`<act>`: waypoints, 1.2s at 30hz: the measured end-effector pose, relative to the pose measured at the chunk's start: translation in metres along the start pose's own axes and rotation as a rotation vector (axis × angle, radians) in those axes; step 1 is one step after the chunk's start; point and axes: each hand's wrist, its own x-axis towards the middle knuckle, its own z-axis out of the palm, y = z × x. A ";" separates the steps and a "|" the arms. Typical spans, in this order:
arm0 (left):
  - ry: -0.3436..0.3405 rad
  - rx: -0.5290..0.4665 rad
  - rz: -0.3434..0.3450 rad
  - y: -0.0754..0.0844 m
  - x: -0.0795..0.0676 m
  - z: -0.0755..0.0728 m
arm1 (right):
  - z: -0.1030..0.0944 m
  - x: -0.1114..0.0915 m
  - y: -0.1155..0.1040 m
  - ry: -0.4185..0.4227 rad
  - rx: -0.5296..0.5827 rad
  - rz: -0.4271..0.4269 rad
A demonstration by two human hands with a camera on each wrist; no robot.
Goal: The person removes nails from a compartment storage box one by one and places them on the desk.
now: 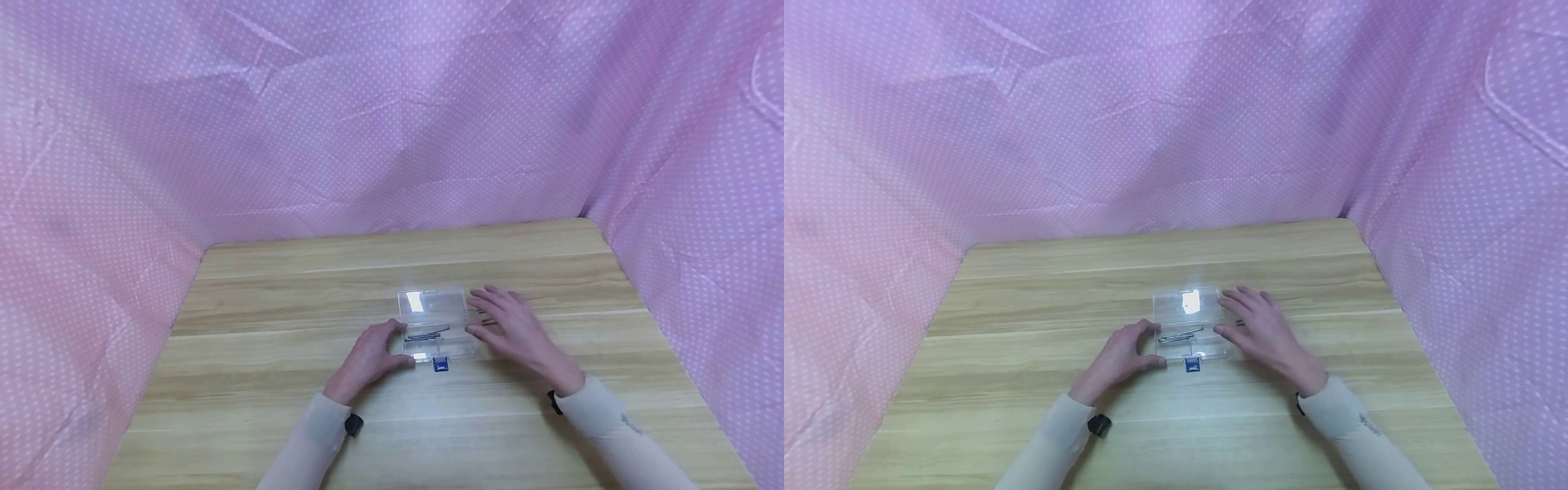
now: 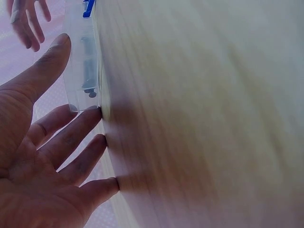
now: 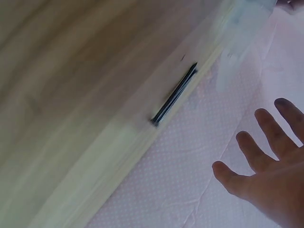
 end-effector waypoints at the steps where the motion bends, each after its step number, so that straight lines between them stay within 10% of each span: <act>1: -0.001 0.000 -0.001 0.000 0.000 0.000 | 0.001 0.001 -0.002 -0.003 0.005 -0.007; 19: 0.014 0.014 0.012 0.000 0.000 0.004 | 0.019 0.022 -0.028 -0.032 -0.004 -0.165; 36: 0.019 0.014 0.011 0.001 -0.002 0.005 | 0.034 0.036 -0.045 -0.173 0.016 -0.129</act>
